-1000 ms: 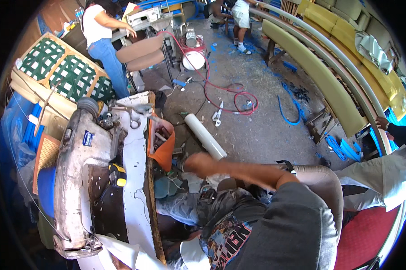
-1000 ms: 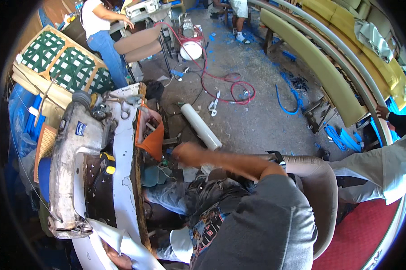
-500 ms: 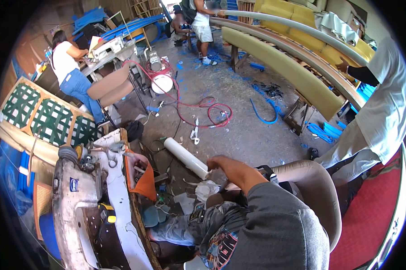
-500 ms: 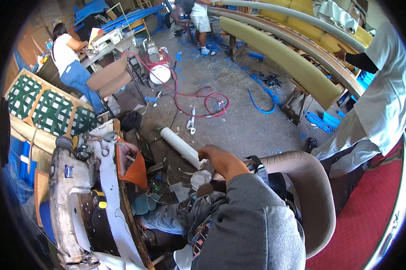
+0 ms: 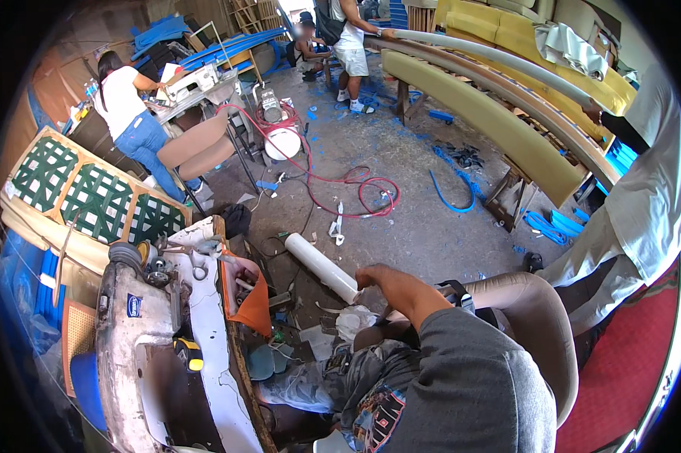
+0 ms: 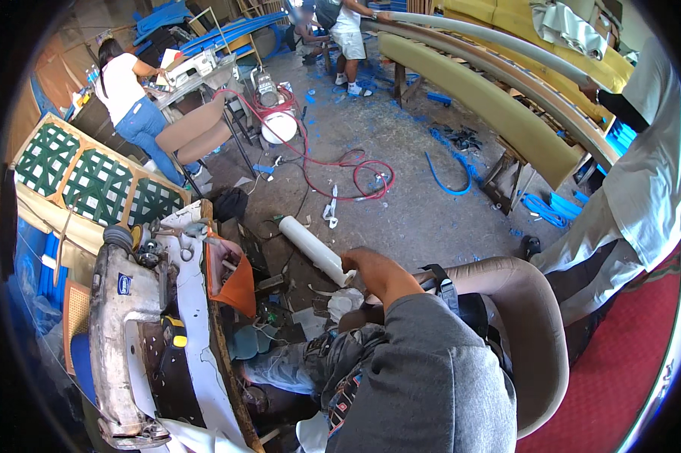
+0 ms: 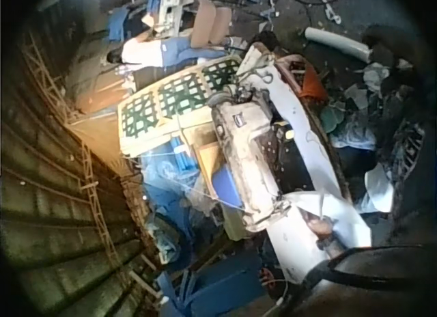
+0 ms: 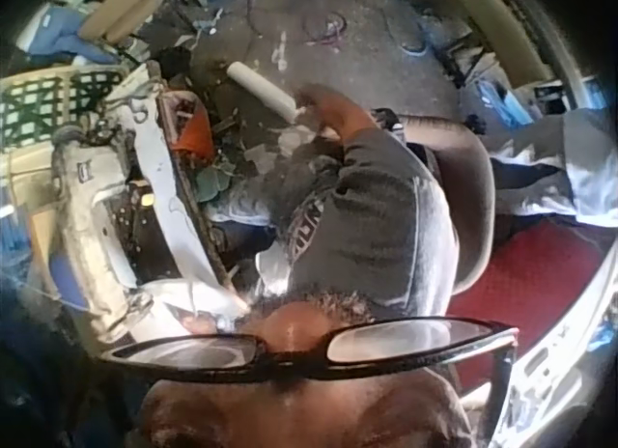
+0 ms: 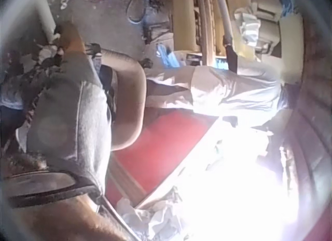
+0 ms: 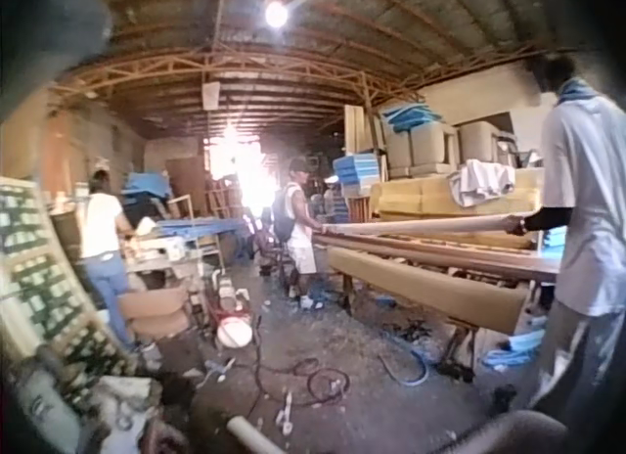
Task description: The person is using a sewing machine to sew pieces of white upholstery fabric, including cutting with scissors and aligning the material.
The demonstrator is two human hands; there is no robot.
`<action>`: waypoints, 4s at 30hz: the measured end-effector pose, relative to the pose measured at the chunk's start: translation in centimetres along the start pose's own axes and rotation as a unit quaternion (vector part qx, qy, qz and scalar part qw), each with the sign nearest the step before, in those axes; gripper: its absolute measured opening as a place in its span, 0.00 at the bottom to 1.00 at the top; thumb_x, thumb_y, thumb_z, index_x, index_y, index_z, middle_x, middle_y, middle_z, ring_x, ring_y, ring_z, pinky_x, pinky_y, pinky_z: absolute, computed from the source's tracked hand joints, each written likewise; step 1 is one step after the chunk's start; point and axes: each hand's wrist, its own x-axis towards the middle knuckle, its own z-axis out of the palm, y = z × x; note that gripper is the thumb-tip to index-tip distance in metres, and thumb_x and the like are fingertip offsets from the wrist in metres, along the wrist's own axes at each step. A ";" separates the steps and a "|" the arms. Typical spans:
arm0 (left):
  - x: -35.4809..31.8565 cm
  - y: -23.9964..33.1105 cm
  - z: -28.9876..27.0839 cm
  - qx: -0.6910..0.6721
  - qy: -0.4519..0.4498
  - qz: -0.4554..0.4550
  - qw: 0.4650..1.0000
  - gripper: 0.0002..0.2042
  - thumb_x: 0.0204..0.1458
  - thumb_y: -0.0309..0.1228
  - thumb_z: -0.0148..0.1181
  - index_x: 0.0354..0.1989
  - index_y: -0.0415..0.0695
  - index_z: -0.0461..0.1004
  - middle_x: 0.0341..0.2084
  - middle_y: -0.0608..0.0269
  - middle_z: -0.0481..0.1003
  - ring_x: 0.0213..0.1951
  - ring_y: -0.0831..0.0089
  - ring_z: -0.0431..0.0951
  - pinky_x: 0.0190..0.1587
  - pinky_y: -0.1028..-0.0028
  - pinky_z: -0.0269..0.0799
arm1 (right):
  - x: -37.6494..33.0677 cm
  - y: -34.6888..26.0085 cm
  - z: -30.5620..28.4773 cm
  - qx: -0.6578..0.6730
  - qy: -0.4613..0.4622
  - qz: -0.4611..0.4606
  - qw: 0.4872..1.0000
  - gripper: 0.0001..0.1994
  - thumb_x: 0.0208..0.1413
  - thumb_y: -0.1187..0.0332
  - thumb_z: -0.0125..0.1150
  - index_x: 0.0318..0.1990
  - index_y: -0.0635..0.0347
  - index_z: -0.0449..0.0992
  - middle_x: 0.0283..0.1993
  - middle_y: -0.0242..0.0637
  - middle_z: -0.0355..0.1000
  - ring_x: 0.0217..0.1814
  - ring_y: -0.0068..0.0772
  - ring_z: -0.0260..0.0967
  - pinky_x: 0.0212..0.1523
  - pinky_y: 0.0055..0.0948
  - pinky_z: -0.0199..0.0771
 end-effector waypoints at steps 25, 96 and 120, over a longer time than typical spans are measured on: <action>-1.0 1.7 -2.2 0.016 -0.033 0.002 0.999 0.23 0.60 0.39 0.59 0.56 0.33 0.78 0.57 0.37 0.77 0.63 0.39 0.74 0.68 0.47 0.67 | 1.2 -0.6 2.0 -0.005 -0.114 0.056 0.992 0.24 0.55 0.46 0.72 0.45 0.59 0.83 0.38 0.43 0.80 0.38 0.44 0.77 0.46 0.46 0.82; -6.8 13.8 -8.3 0.116 -0.033 -0.186 0.975 0.20 0.44 0.24 0.66 0.49 0.36 0.80 0.59 0.50 0.77 0.64 0.57 0.76 0.67 0.61 0.74 | -23.8 -55.9 3.3 -0.119 -0.119 -0.863 0.477 0.16 0.34 0.73 0.70 0.36 0.64 0.84 0.55 0.38 0.80 0.62 0.39 0.72 0.61 0.43 0.77; -6.5 13.9 -7.9 0.227 0.106 -0.181 0.951 0.22 0.46 0.30 0.62 0.53 0.44 0.80 0.47 0.63 0.80 0.53 0.66 0.80 0.60 0.61 0.73 | -23.8 -59.5 4.3 -0.143 -0.001 -0.858 0.494 0.16 0.40 0.63 0.70 0.40 0.55 0.80 0.43 0.33 0.73 0.51 0.43 0.70 0.56 0.43 0.69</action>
